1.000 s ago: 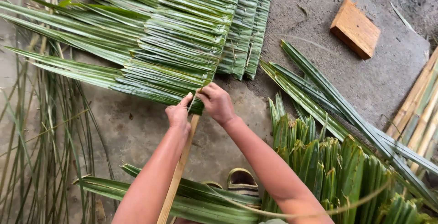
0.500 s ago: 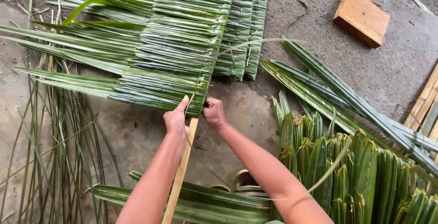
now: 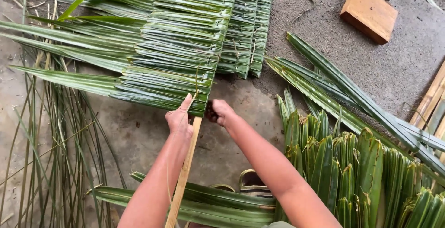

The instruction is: Weaving individual palm leaves onto a wooden slat to create a thatched panel.

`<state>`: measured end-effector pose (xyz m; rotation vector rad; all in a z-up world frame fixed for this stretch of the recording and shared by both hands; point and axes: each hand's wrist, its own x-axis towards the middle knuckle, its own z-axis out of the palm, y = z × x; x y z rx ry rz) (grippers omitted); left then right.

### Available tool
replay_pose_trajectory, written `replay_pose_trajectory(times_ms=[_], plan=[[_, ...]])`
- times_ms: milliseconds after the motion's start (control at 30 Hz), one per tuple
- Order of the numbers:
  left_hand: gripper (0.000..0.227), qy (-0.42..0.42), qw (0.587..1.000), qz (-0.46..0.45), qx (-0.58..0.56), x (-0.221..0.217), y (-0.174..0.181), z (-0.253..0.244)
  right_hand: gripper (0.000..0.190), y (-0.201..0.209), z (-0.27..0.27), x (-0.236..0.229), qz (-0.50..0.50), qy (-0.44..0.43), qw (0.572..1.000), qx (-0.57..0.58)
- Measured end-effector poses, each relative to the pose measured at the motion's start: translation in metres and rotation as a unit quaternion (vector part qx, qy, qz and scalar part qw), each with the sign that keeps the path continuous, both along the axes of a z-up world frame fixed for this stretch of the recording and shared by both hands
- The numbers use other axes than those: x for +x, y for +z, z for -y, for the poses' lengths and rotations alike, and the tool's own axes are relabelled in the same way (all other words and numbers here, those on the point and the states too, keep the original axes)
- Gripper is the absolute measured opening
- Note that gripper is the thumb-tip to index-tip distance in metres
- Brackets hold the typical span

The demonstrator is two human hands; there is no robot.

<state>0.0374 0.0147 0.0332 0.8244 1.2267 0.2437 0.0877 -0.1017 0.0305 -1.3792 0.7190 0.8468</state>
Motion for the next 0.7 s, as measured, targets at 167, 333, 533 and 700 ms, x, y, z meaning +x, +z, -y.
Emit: replay_pose_trajectory(times_ms=[167,333,533,700], plan=[[0.047,0.006,1.0,0.002,0.004,0.005,0.035,0.004,0.006,-0.005,-0.013,0.0,-0.072,-0.011,0.994,0.082],[0.047,0.002,1.0,0.006,0.012,0.005,0.039,0.002,0.012,0.008,-0.011,0.0,-0.101,0.012,0.986,0.134],[0.046,-0.008,1.0,0.008,0.025,0.005,0.046,0.005,0.013,-0.018,-0.008,0.004,-0.117,0.008,0.984,0.137],[0.044,0.01,0.999,0.031,0.015,0.003,0.05,0.007,0.014,-0.018,-0.01,0.003,-0.13,0.003,0.978,0.161]])
